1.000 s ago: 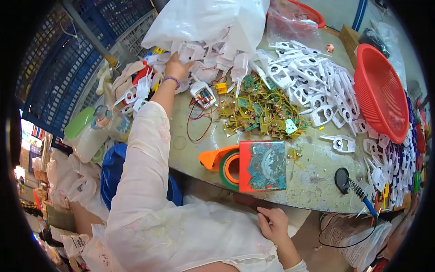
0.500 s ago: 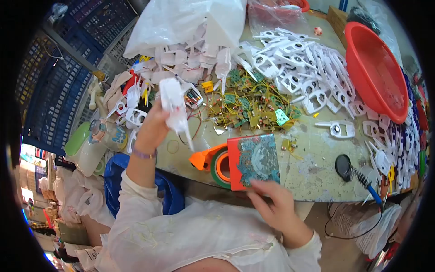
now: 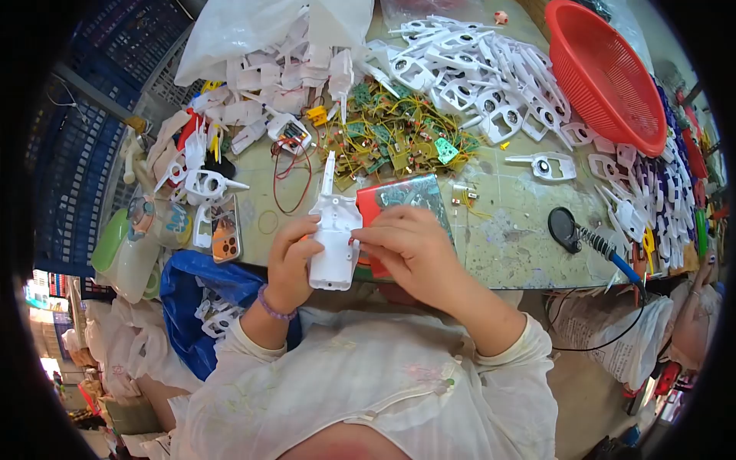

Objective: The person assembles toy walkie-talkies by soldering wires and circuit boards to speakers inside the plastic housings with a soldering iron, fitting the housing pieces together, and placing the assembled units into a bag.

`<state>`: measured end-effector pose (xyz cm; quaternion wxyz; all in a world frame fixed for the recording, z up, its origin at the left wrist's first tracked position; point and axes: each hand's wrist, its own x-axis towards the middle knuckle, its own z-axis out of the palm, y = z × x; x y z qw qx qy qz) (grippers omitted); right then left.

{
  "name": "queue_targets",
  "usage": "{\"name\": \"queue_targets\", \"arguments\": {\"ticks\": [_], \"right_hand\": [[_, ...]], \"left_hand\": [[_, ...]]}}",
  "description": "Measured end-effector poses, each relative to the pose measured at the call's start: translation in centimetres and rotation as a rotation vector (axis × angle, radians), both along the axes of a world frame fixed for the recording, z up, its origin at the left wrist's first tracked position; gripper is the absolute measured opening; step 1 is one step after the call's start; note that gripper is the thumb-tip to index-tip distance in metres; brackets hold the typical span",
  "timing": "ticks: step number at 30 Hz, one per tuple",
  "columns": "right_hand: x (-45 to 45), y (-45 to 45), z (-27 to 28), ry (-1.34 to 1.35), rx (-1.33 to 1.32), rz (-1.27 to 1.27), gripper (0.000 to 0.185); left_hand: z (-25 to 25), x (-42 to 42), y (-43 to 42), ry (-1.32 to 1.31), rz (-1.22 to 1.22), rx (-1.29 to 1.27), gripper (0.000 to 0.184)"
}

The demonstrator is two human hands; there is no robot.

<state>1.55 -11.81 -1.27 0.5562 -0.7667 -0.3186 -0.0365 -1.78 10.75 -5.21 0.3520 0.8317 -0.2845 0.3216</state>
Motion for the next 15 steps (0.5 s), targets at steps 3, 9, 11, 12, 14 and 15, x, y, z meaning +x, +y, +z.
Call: {"name": "queue_targets", "arguments": {"ticks": [3, 9, 11, 12, 14, 15], "right_hand": [[1.0, -1.5, -1.7, -0.255, -0.329, -0.045, 0.025], [4.4, -3.0, -0.9, -0.307, -0.475, 0.139, 0.020], [4.8, -3.0, -1.0, -0.315, -0.503, 0.110, 0.017], [4.6, -3.0, -1.2, -0.238, -0.489, 0.113, 0.016], [4.0, -3.0, -1.2, -0.167, -0.466, 0.074, 0.015], [3.3, -3.1, -1.4, -0.162, -0.469, 0.064, 0.015]], "left_hand": [[0.1, -1.0, -0.4, 0.250, 0.081, 0.154, 0.036], [2.7, -1.9, -0.8, 0.500, -0.099, 0.257, 0.058], [2.8, -1.6, -1.3, 0.501, -0.122, 0.250, 0.058], [2.5, -1.4, -1.5, 0.503, -0.135, 0.251, 0.059], [1.9, -0.8, -1.7, 0.500, -0.159, 0.251, 0.060], [1.7, -0.6, -1.7, 0.493, -0.159, 0.245, 0.060]]}}
